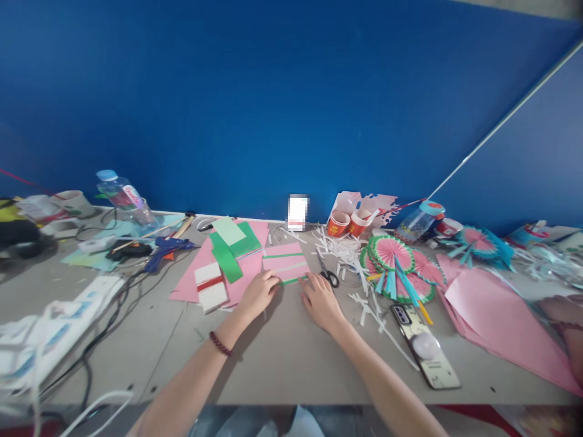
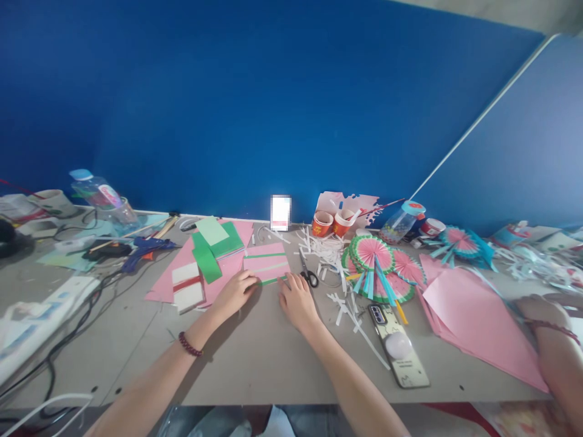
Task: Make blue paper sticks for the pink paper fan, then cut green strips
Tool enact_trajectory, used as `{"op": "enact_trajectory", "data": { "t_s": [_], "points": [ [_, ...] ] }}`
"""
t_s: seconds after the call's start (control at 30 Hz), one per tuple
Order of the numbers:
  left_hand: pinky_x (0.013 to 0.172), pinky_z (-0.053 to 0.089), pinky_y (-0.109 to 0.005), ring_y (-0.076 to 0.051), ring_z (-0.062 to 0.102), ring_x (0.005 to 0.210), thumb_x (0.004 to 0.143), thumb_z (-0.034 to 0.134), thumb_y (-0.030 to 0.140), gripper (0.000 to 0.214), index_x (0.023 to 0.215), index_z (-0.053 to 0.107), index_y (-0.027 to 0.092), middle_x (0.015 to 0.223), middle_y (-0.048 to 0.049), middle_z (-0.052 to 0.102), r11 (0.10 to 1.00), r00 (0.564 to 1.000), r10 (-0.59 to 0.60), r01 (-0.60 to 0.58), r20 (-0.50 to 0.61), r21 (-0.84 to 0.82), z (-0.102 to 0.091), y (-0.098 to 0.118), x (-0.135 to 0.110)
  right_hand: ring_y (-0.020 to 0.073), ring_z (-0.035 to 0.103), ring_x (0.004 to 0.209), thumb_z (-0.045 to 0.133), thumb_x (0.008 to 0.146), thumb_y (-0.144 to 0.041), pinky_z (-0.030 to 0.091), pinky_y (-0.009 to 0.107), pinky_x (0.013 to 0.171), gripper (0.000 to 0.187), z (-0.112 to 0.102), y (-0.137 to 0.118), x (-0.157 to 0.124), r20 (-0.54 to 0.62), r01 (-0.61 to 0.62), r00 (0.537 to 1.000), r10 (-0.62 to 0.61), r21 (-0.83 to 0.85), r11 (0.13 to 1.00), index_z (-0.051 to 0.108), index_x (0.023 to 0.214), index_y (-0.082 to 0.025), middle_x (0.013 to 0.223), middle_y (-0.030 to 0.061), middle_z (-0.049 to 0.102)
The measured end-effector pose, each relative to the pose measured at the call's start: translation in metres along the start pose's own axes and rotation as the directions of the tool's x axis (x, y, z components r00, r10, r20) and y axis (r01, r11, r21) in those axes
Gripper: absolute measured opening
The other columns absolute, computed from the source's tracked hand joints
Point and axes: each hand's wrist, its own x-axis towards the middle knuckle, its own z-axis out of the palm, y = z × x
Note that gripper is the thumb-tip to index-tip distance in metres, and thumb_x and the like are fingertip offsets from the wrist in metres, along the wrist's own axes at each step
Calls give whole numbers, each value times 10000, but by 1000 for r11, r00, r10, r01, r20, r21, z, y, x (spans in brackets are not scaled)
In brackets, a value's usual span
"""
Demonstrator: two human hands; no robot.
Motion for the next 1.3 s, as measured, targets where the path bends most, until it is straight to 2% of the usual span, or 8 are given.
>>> {"op": "enact_trajectory", "data": {
  "t_s": [0.17,0.4,0.6,0.77,1.1,1.3],
  "points": [
    [825,458,-323,-178,573,877,848,485,104,194,907,652,182,916,-64,602,998,1000,-22,22,-2,-60,-3,0,0,238,428,1180,470,876,-216,311,422,1044,386,-1,-1,-1,11,-15,1000,15,-10,1000,515,1258,-192,1274,115,503],
    [817,453,-308,-176,574,875,852,500,122,179,886,664,185,913,-61,608,998,1000,-9,9,-7,-56,-3,1,0,242,442,1152,481,870,-240,313,411,1038,369,-2,-1,-1,-1,-37,999,37,6,999,523,1230,-167,1243,114,525],
    [801,456,-295,-171,582,867,854,499,119,188,884,676,175,913,-68,618,999,1000,7,-7,-10,-50,-4,2,-1,263,477,1079,509,849,-264,359,406,971,332,-9,1,-3,-38,-152,987,153,37,988,575,1154,-150,1142,115,582],
    [808,458,-298,-171,582,873,851,506,120,187,879,682,177,908,-67,621,1000,1000,9,-9,-14,-21,-2,1,-1,262,451,1133,482,868,-259,346,410,981,338,-8,3,-4,-33,-114,993,115,40,993,565,1179,-156,1205,111,566],
    [810,463,-311,-177,571,886,862,484,123,202,905,675,172,933,-76,616,1000,1000,20,-20,-10,21,0,0,-2,258,441,1142,485,875,-271,340,403,987,329,-7,1,-4,-3,-127,992,127,-9,992,571,1173,-161,1205,120,553],
    [815,458,-325,-182,567,882,858,479,121,203,904,667,181,919,-73,610,997,999,35,-34,-15,62,0,1,-3,257,441,1145,482,871,-265,346,415,977,330,-6,3,-4,-17,-114,993,114,17,993,565,1176,-171,1193,115,570]
  ]
}}
